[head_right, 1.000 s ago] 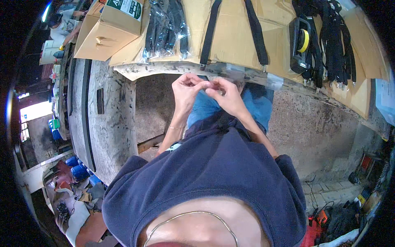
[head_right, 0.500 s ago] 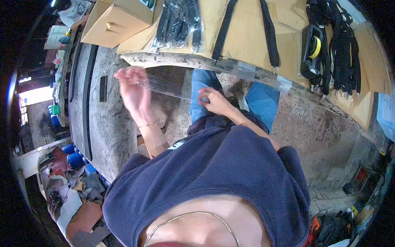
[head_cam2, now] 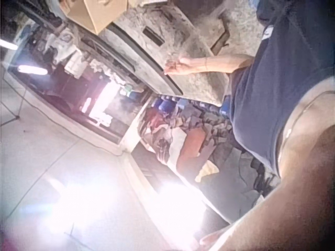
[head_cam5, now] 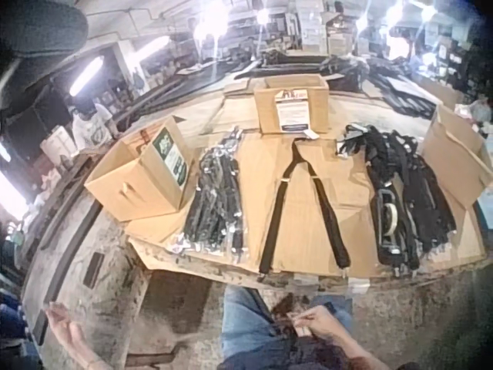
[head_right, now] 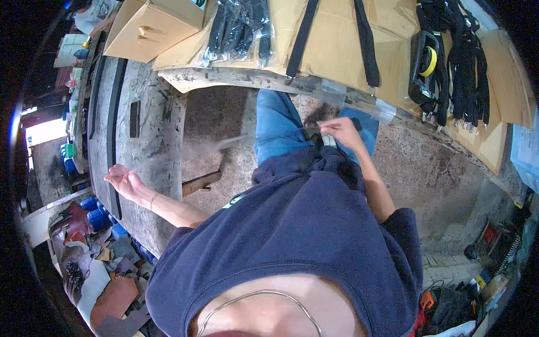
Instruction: Assembling and packaging black leather or fabric straps with buckles and hardware at a workshop table.
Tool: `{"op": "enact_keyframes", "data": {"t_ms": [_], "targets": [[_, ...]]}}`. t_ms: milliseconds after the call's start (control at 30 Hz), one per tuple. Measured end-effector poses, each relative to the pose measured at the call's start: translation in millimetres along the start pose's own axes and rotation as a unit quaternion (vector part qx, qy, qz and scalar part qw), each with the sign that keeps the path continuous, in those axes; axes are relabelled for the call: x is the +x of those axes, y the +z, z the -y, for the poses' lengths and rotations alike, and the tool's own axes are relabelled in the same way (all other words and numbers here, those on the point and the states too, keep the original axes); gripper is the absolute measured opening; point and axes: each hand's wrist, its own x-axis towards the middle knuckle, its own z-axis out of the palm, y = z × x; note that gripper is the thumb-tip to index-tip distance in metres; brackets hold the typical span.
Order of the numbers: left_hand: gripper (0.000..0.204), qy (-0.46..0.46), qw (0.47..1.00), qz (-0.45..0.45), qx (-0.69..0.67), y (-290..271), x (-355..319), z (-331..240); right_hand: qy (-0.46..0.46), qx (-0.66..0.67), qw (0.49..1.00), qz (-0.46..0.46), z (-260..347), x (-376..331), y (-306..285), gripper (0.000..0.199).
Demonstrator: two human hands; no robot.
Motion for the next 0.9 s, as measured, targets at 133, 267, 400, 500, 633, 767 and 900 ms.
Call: {"op": "enact_keyframes", "data": {"t_ms": [133,267,400,500,633,767,900], "targets": [[0.013,-0.055,0.977,0.028,0.204,-41.9,-3.2,24.6,-0.054,0.33,0.939,-0.08,-3.8,-12.0,-10.8,0.018],[0.041,-0.186,0.753,0.052,0.629,-128.3,-25.5,49.2,-0.07,0.448,0.887,-0.082,16.5,-24.6,-0.2,0.009],[0.061,-0.185,0.369,0.27,0.87,-97.7,-63.5,65.2,-0.102,0.438,0.885,-0.123,64.9,-35.4,29.7,0.004],[0.051,-0.138,0.573,0.384,0.71,32.2,-134.9,113.8,-0.147,0.305,0.935,-0.101,84.5,-24.1,48.3,0.004],[0.06,-0.189,0.656,0.554,0.477,133.3,-213.4,158.4,-0.153,0.154,0.964,-0.154,104.9,-5.7,76.1,0.003],[0.051,-0.212,0.668,0.536,0.471,155.5,-237.4,178.8,-0.145,0.066,0.965,-0.206,133.5,-3.5,93.5,0.008],[0.034,-0.282,0.719,0.472,0.425,159.2,-234.4,191.4,-0.187,-0.018,0.95,-0.251,145.5,-9.8,93.8,0.011]]}}
